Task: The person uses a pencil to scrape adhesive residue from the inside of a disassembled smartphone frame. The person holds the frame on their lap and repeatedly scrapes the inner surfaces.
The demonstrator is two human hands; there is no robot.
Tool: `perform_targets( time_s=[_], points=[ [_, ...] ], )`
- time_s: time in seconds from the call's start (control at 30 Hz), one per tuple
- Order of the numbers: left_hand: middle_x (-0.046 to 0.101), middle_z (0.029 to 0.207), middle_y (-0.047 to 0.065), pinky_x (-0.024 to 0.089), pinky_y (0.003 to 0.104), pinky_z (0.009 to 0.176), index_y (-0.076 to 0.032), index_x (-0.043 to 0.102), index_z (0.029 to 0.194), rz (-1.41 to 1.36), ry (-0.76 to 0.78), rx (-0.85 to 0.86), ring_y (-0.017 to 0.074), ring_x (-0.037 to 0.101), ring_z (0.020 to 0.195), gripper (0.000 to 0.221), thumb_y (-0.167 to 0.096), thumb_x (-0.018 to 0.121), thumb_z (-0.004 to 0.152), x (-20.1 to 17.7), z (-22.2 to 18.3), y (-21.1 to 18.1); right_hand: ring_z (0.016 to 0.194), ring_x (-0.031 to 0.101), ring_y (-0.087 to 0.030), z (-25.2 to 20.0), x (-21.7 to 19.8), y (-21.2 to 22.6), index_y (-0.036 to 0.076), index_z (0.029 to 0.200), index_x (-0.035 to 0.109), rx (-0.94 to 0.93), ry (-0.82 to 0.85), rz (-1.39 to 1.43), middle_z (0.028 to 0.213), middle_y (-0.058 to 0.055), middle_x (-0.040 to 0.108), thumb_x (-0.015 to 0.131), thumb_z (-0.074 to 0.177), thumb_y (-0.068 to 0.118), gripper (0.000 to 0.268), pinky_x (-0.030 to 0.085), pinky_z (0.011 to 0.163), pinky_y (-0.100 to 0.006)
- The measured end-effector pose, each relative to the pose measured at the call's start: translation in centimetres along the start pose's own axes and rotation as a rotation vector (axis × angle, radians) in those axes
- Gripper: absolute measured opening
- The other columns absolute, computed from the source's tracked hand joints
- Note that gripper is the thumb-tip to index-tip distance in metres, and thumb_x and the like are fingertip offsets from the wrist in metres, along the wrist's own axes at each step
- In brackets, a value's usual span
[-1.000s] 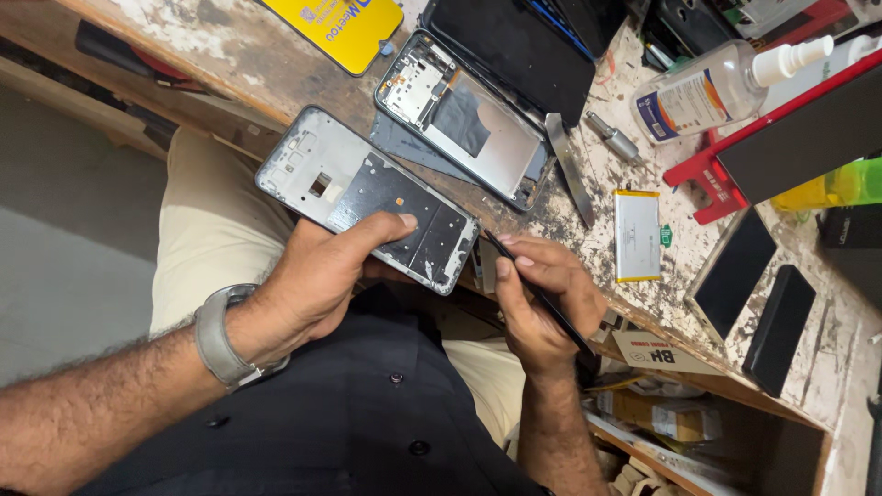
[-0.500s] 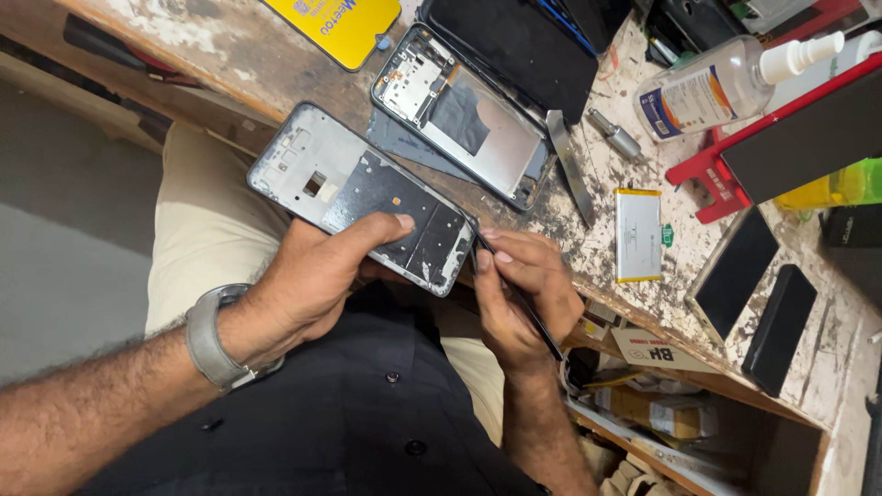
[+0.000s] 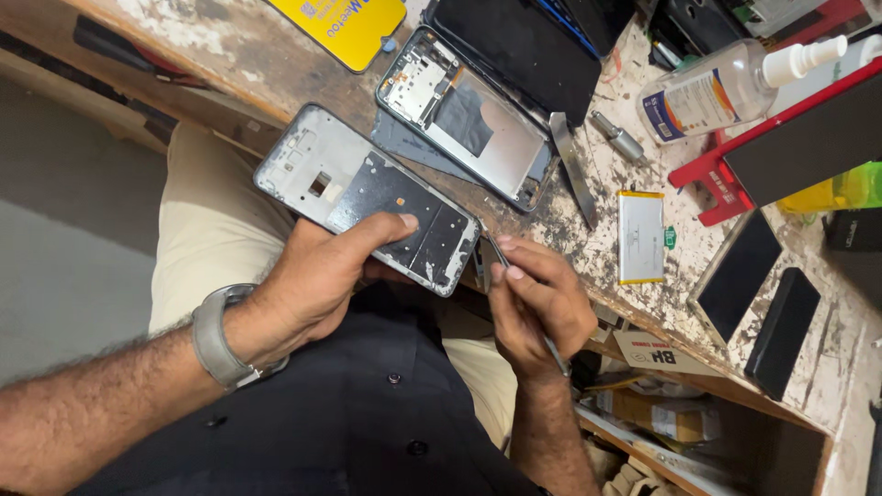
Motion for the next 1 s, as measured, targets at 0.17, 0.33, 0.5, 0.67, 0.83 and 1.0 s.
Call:
perform_targets(
  time_s=[0.17,0.33,0.5,0.67,0.83,1.0],
  points=[
    [0.072,0.103,0.009,0.066,0.037,0.071,0.001,0.062,0.118,0.019,-0.004,-0.026,0.0184,0.073,0.088,0.031,-0.010,0.067,0.090,0.1,0.1,-0.1,0.109,0.074,-0.033,0.5,-0.4,-0.1,0.002,0.104,0.059,-0.053,0.077,-0.037,0.109,-0.020,0.071,0.079,0.088,-0.009,0.028,0.066,0.093,-0.040],
    [0.072,0.103,0.010,0.066,0.037,0.070,0.001,0.062,0.118,0.023,-0.001,-0.023,0.0183,0.074,0.088,0.032,-0.010,0.067,0.089,0.0,0.2,-0.2,0.111,0.073,-0.034,1.2,-0.7,0.3,0.002,0.101,0.062,-0.048,0.141,-0.037,0.110,-0.020,0.070,0.080,0.087,-0.007,0.024,0.066,0.094,-0.040],
    [0.072,0.104,0.009,0.066,0.036,0.071,0.002,0.062,0.118,0.019,-0.015,-0.041,0.0177,0.074,0.089,0.031,-0.009,0.067,0.090,-0.2,0.3,0.0,0.110,0.074,-0.033,1.9,-0.7,0.5,0.001,0.098,0.062,-0.038,0.167,-0.062,0.109,-0.019,0.071,0.080,0.087,-0.008,0.023,0.065,0.093,-0.041],
    [0.071,0.102,0.010,0.065,0.036,0.070,0.001,0.062,0.117,-0.005,0.018,0.003,0.0182,0.073,0.087,0.029,-0.008,0.067,0.090,0.1,0.3,0.0,0.108,0.074,-0.034,2.2,-1.1,0.5,0.000,0.096,0.062,-0.014,0.165,-0.038,0.108,-0.019,0.072,0.081,0.084,-0.010,0.025,0.064,0.092,-0.041],
    [0.071,0.104,0.009,0.065,0.035,0.073,0.001,0.063,0.117,-0.009,0.019,0.010,0.0180,0.072,0.089,0.028,-0.007,0.068,0.091,-0.1,0.1,0.1,0.108,0.075,-0.033,2.2,-0.8,0.3,0.001,0.095,0.061,0.006,0.148,-0.006,0.108,-0.017,0.072,0.082,0.083,-0.010,0.026,0.064,0.094,-0.041],
    [0.071,0.104,0.008,0.065,0.035,0.073,0.000,0.063,0.117,0.002,0.000,0.013,0.0171,0.072,0.090,0.029,-0.007,0.068,0.090,0.0,0.2,0.0,0.107,0.075,-0.033,2.2,-1.2,0.2,0.001,0.095,0.061,0.008,0.165,-0.008,0.108,-0.018,0.072,0.081,0.083,-0.009,0.025,0.064,0.093,-0.040]
  ],
)
Point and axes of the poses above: each hand's wrist, its own z-axis towards the middle knuckle, its own x-axis out of the palm, y = z × x, the point moved 3 cm from there along z, towards the middle knuckle
